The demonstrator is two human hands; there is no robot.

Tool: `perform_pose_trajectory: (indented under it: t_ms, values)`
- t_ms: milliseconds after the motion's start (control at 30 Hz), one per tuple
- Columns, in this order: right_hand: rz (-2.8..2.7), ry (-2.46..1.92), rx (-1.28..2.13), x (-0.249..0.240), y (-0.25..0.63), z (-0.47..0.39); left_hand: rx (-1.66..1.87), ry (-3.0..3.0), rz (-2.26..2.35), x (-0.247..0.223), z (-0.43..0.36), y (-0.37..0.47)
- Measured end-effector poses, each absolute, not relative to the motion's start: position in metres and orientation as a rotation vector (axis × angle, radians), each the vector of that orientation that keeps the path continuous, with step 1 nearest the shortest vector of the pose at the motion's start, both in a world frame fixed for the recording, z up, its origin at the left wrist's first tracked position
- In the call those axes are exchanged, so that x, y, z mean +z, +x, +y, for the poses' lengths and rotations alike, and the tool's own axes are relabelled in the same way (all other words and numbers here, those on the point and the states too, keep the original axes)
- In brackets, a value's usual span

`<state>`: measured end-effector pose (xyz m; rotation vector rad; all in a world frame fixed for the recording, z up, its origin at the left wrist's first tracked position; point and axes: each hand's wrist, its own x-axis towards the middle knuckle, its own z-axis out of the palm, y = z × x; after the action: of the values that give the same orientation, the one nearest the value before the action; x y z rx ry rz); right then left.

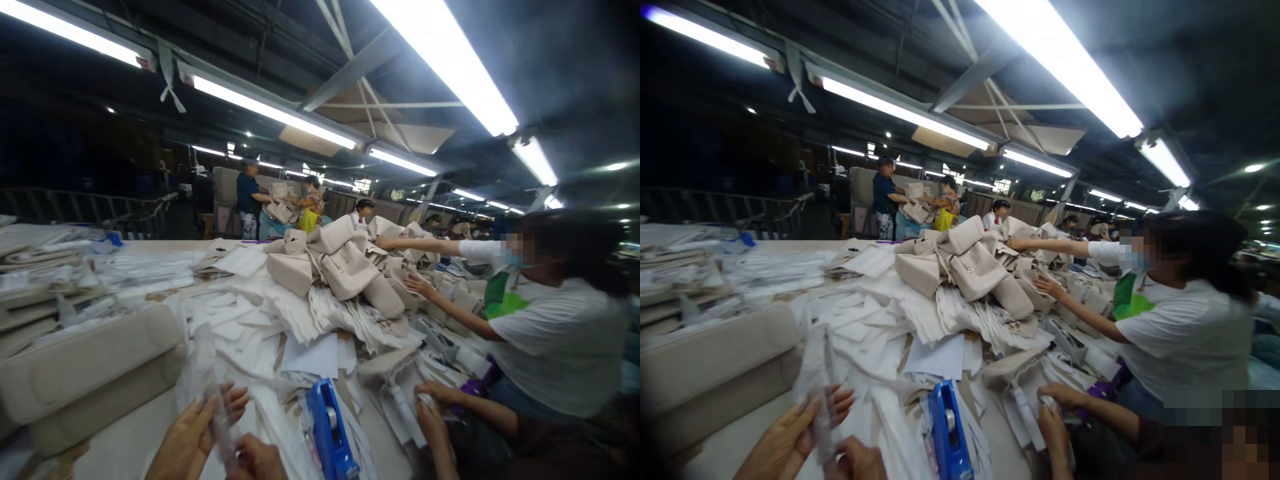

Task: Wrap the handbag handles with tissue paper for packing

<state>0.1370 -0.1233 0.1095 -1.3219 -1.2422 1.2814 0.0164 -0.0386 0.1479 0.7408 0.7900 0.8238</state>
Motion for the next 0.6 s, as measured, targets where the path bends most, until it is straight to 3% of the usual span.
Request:
perform_pose_trajectory:
  t_ms: [167,300,500,600]
  values:
    - [-1.106,-1.425,1.067,0.096,0.129,-0.13,0.728,0.876,0.784,0.156,-0.049,0.011]
    - [-1.139,-1.498,0.719,0.12,0.146,-0.139,0.947,0.853,0.809,0.151,-0.047,0.01]
    - [-0.634,-1.304,1.527,0.111,0.147,-0.127,1.064,0.962,0.793,0.139,-0.049,0.015]
    - [-0.444,-1.259,1.643,0.104,0.149,-0.107,1.011,0.981,0.802,0.134,-0.059,0.018]
